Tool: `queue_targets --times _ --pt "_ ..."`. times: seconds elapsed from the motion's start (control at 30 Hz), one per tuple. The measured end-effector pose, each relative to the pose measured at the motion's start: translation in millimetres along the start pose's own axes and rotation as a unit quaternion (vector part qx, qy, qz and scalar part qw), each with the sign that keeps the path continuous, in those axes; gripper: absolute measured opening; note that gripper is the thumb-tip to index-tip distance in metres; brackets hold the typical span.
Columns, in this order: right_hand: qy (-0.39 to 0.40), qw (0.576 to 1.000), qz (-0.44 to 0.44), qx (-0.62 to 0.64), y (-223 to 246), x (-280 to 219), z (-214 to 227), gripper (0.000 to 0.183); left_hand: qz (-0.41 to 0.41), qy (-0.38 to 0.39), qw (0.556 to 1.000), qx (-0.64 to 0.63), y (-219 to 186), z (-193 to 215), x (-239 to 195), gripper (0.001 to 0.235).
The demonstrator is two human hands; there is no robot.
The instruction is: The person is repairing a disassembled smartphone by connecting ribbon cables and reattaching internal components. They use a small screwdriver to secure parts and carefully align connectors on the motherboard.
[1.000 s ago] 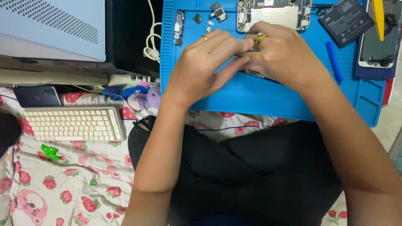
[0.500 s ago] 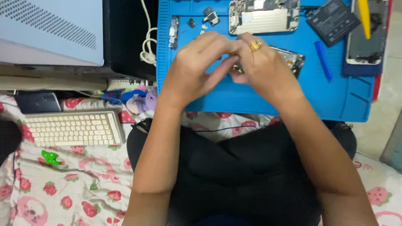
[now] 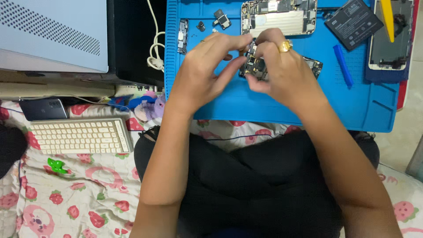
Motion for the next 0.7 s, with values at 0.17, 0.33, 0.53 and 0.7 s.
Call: queue_targets --times 0.17,0.33,0.53,0.7 --pt "-0.038 0.999 0.002 -0.012 16.6 0.5 5.9 0.072 -0.028 -0.002 0.999 0.024 2.2 -5.8 0.3 0.031" --pt "-0.024 0.997 0.009 -0.076 17.4 -0.7 5.4 0.080 -0.016 0.024 0.999 -0.026 4.4 -6.8 0.2 0.031" --pt "-0.002 0.996 -0.011 -0.085 16.6 -3.1 2.6 0.064 -0.043 0.039 0.998 0.035 -2.8 -11.8 -0.6 0.033" --pt "-0.075 0.990 -0.062 -0.105 21.1 -8.4 -17.4 0.064 -0.057 0.019 0.997 0.057 -10.5 -13.3 3.8 0.025"
Point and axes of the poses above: each hand's wrist, its own x-axis towards the middle knuckle, its own z-axis out of the back of the hand, y = z × x, the point moved 7 cm from there along x, towards the middle knuckle, and after that the axes turned 9 degrees about z, right-handed, at the moved point
